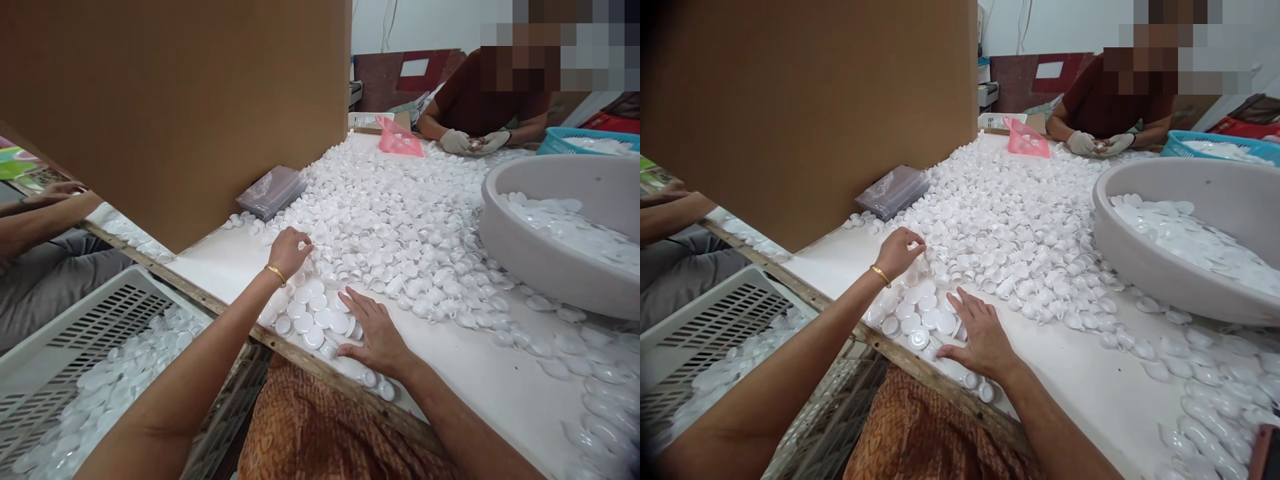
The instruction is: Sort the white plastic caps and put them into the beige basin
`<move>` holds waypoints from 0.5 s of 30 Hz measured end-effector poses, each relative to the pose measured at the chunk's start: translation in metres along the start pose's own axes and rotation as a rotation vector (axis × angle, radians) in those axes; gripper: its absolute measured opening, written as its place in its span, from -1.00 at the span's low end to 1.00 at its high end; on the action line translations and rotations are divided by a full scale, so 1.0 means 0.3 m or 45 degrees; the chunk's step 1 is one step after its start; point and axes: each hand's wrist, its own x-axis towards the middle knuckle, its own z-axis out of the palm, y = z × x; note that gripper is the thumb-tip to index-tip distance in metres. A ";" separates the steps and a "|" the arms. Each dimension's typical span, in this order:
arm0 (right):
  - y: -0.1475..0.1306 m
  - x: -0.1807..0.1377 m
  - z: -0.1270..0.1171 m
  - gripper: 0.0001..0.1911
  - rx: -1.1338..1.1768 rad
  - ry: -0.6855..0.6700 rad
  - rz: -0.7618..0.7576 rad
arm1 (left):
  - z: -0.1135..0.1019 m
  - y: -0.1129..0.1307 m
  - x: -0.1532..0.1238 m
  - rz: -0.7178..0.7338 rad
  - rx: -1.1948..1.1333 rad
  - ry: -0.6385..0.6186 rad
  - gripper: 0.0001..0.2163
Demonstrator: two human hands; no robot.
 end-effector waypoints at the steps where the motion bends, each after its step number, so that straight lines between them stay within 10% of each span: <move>1: 0.002 -0.001 0.001 -0.04 0.007 -0.008 0.005 | -0.008 0.010 -0.029 0.068 -0.027 -0.009 -0.84; 7: -0.001 -0.006 0.006 0.07 0.025 -0.060 0.034 | 0.011 0.065 -0.204 0.461 0.050 -0.098 -0.75; 15: -0.037 -0.007 0.025 0.07 0.057 -0.140 0.074 | -0.010 0.065 -0.314 0.347 0.047 -0.124 -0.74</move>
